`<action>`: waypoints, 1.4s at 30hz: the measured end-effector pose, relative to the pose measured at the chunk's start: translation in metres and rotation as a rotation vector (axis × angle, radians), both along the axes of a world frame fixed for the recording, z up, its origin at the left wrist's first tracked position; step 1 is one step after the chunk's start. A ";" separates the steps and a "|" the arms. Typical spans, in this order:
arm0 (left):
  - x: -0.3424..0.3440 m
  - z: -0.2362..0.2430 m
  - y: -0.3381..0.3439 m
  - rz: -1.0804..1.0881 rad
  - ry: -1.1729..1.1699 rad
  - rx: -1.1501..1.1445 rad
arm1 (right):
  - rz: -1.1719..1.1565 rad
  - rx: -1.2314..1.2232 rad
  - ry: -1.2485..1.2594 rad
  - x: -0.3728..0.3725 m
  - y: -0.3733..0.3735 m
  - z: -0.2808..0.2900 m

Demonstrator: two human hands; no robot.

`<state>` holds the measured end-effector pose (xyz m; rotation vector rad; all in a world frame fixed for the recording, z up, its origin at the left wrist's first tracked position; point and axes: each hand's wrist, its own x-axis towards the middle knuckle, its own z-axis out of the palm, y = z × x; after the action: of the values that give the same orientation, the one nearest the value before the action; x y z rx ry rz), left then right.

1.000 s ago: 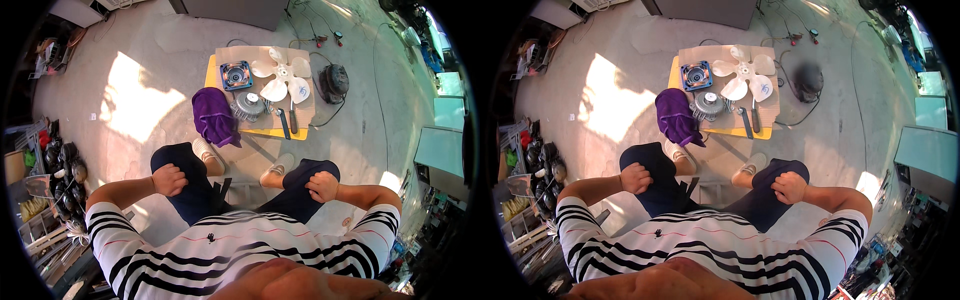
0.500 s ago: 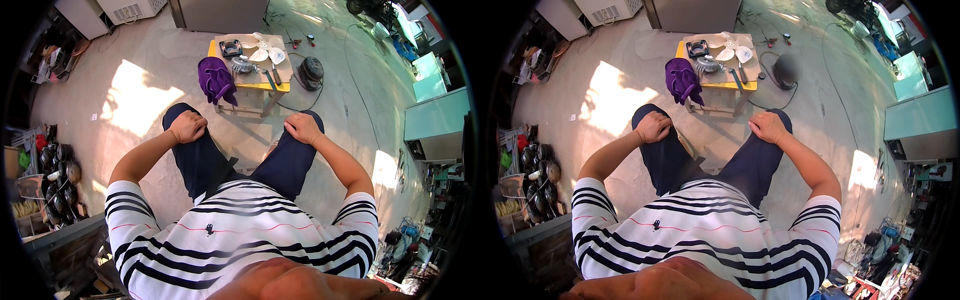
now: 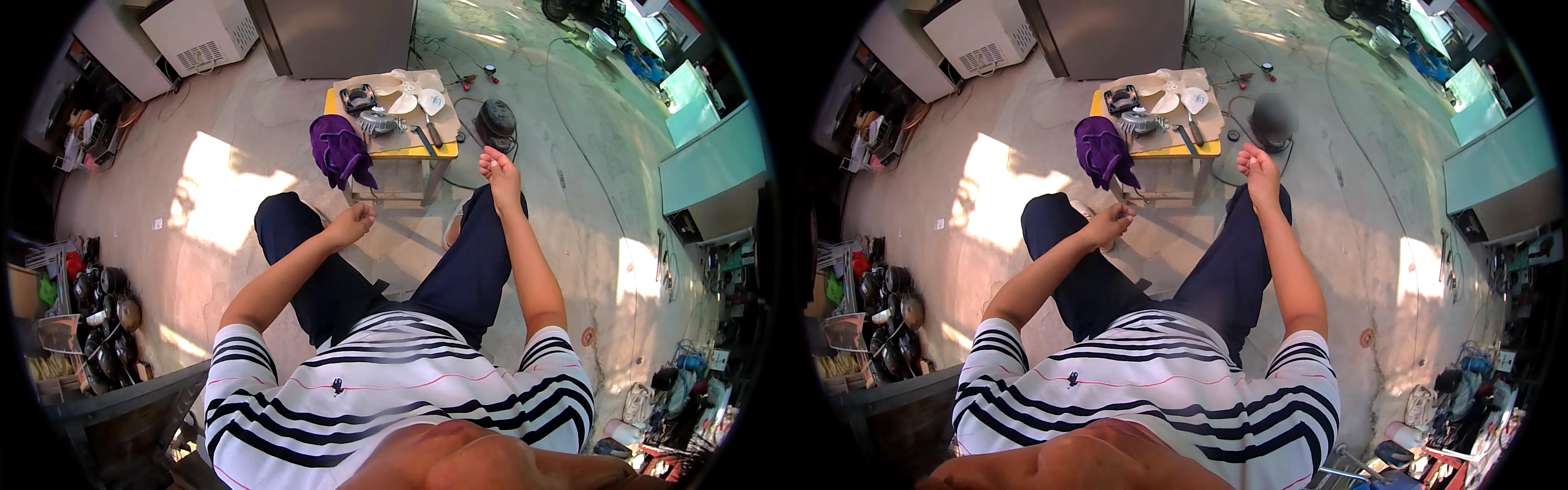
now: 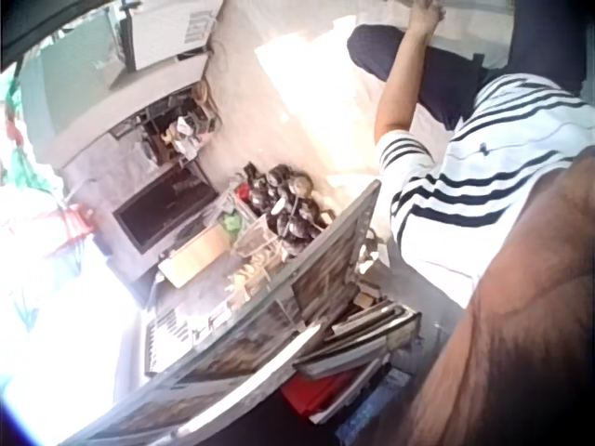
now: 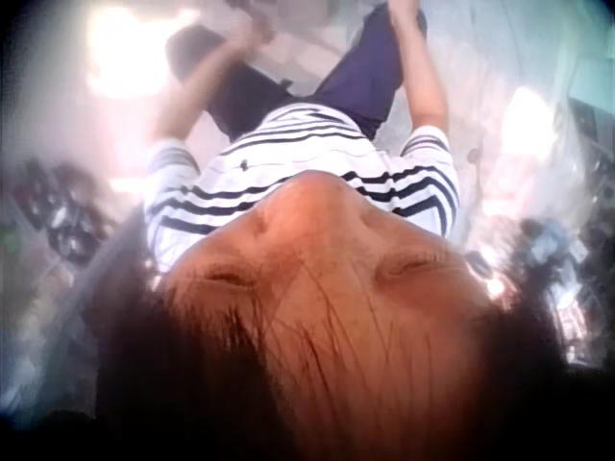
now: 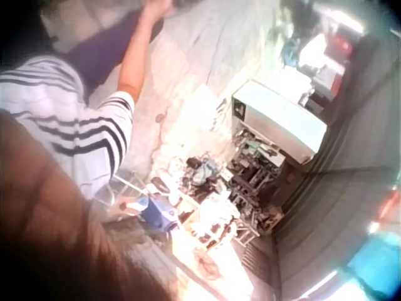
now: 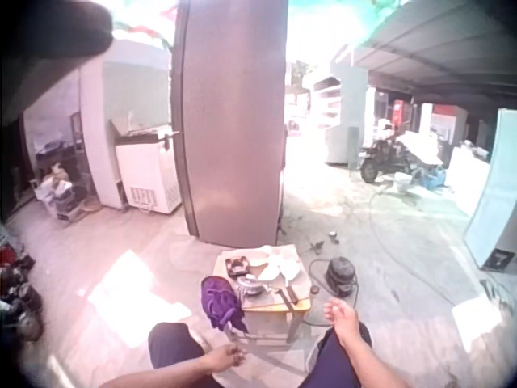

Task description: The person holds two halves of a small motor casing, wipes the interior with a purple cloth, and سپس fits the two pieces together before inserting small screws by hand.

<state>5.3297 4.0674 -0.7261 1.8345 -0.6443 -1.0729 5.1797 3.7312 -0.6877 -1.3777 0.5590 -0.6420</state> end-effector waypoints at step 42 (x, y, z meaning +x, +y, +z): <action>0.060 0.033 -0.165 0.382 0.892 -0.282 | 0.092 -0.695 0.469 0.133 -0.049 -0.006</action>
<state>5.3900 3.9027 -0.6934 1.0110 0.0885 -1.2995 5.3123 3.6820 -0.6935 -2.2278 0.6662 -0.4476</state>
